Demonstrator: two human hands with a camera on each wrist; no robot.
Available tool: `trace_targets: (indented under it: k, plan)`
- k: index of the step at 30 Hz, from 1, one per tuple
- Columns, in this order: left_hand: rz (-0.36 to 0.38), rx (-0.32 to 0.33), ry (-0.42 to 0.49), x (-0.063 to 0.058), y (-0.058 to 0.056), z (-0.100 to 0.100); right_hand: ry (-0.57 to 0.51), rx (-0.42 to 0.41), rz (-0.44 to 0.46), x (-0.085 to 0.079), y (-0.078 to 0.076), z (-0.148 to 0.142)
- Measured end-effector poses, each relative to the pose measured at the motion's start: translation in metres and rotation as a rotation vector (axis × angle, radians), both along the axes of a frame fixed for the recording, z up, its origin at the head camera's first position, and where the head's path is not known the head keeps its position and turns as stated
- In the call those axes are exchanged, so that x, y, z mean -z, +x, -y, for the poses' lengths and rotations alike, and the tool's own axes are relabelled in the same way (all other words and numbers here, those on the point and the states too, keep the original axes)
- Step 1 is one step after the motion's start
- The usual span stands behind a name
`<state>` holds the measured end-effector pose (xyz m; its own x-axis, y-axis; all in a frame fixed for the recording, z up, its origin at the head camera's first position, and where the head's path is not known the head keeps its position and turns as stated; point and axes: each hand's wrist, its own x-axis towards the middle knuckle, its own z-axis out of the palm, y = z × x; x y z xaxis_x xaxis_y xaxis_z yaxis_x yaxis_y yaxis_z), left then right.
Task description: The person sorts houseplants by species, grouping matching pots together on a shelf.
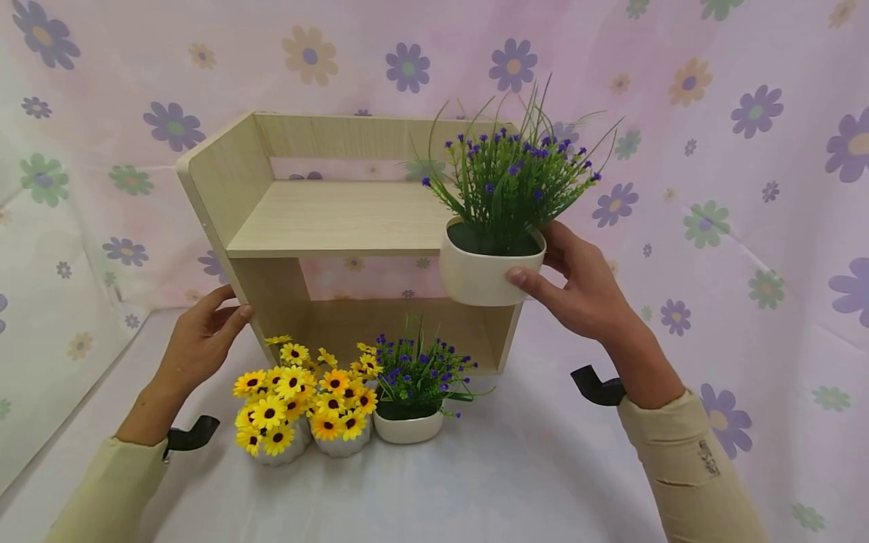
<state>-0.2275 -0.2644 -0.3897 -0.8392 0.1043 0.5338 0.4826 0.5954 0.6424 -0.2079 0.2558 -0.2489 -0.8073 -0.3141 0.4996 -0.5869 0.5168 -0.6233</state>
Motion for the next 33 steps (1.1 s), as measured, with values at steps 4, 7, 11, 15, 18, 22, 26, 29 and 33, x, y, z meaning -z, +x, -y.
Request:
trace_targets:
  k: [4,7,11,15,18,22,26,29,33]
  plan:
    - [-0.011,0.006,-0.001,0.0,0.0,0.001,-0.012,-0.008,0.005,-0.005,-0.001,0.007]
    - [-0.012,0.008,-0.003,0.0,-0.001,0.001,-0.014,-0.006,0.005,-0.008,-0.002,0.012]
    - [-0.015,0.017,0.003,0.001,-0.003,0.002,-0.025,-0.015,-0.019,-0.013,-0.006,0.02]
    - [-0.013,0.018,0.008,0.002,-0.002,0.002,-0.055,-0.031,-0.033,-0.014,-0.014,0.03]
    - [-0.014,0.017,0.011,0.002,-0.002,0.002,-0.069,-0.032,-0.032,-0.013,-0.018,0.037]
    - [-0.022,0.024,0.017,0.004,-0.003,0.003,-0.098,-0.036,-0.031,-0.009,-0.023,0.045]
    - [-0.019,0.025,0.019,0.004,-0.002,0.002,-0.09,0.044,-0.008,-0.008,-0.026,0.053]
    - [-0.012,0.018,0.015,0.003,-0.002,0.002,-0.061,0.125,0.017,-0.009,-0.029,0.057]
    - [-0.009,0.012,0.004,0.003,-0.003,0.002,-0.056,0.175,0.036,-0.012,-0.036,0.061]
